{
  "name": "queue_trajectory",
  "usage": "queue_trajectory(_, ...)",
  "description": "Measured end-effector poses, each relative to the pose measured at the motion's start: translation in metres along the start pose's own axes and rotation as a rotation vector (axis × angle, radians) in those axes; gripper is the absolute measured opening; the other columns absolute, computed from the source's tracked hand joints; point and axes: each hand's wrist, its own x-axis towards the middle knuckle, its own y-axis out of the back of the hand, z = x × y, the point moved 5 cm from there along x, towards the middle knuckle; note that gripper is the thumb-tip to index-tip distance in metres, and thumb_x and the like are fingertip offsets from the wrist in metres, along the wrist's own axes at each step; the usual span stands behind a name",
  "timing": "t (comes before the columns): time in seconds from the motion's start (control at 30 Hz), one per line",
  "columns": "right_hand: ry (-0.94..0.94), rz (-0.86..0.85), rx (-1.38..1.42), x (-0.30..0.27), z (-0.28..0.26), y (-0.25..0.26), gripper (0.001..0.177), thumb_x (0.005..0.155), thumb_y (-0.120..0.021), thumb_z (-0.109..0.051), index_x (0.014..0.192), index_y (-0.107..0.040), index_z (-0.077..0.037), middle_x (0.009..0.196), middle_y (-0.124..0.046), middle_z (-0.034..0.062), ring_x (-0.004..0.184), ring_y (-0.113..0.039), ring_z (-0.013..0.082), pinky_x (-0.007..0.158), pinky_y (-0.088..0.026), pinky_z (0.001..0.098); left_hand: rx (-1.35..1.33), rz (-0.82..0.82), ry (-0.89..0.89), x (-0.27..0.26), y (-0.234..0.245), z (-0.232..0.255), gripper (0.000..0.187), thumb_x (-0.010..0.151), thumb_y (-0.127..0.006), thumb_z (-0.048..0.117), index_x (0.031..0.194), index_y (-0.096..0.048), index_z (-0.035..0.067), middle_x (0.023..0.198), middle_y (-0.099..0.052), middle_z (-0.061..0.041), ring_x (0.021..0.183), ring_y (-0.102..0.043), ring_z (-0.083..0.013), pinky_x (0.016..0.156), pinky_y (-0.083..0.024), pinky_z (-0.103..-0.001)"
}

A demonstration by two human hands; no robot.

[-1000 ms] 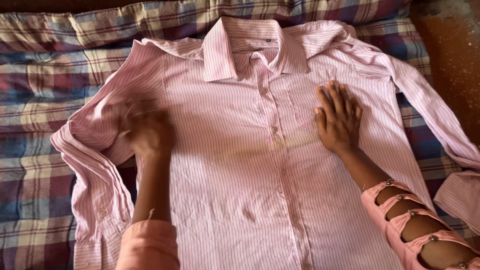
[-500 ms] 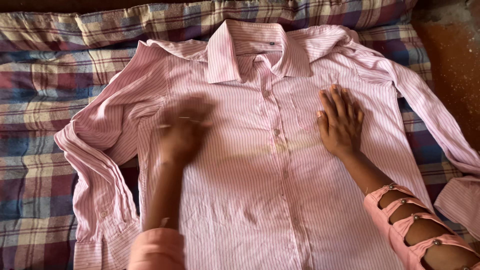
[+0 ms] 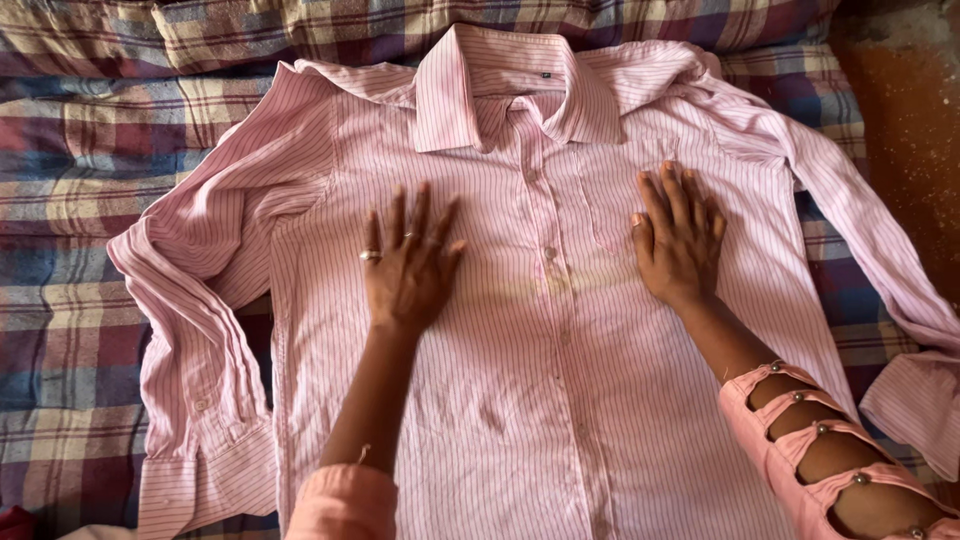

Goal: The person smooths out a shirt on a patterned mat and begins buttoning the front.

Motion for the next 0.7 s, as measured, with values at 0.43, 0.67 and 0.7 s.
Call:
queue_trajectory(0.43,-0.017,-0.008,0.008,-0.001,0.002,-0.003,0.054,0.108,-0.047,-0.033,0.159,-0.047,-0.014,0.169,-0.034,0.014,0.155,-0.03,0.0357,0.122,-0.02,0.0574,-0.04,0.16,0.109,-0.033,0.006,0.027,0.065,0.106,-0.022,0.059,0.164,-0.014,0.029,0.171,-0.007,-0.003,0.158,-0.01,-0.0279,0.127,-0.006,-0.055)
queue_trajectory(0.67,-0.005,0.005,0.001,-0.001,0.004,-0.003,0.054,0.108,-0.048,-0.032,0.158,-0.048,-0.014,0.169,-0.036,0.0142,0.155,-0.03,0.0357,0.122,-0.021,0.0574,-0.164,0.15,-0.316,-0.049,0.003,0.082,0.064,0.103,-0.028,0.057,0.159,-0.026,0.027,0.168,-0.021,0.002,0.153,-0.023,-0.0246,0.124,-0.018,-0.051)
queue_trajectory(0.7,-0.008,0.007,0.009,-0.002,0.004,-0.004,0.054,0.108,-0.048,-0.032,0.159,-0.048,-0.014,0.169,-0.036,0.0144,0.155,-0.03,0.0359,0.123,-0.021,0.0576,-0.13,0.062,-0.246,-0.051,-0.002,0.057,0.063,0.105,-0.027,0.059,0.161,-0.026,0.032,0.171,-0.019,0.005,0.156,-0.023,-0.0226,0.126,-0.021,-0.05)
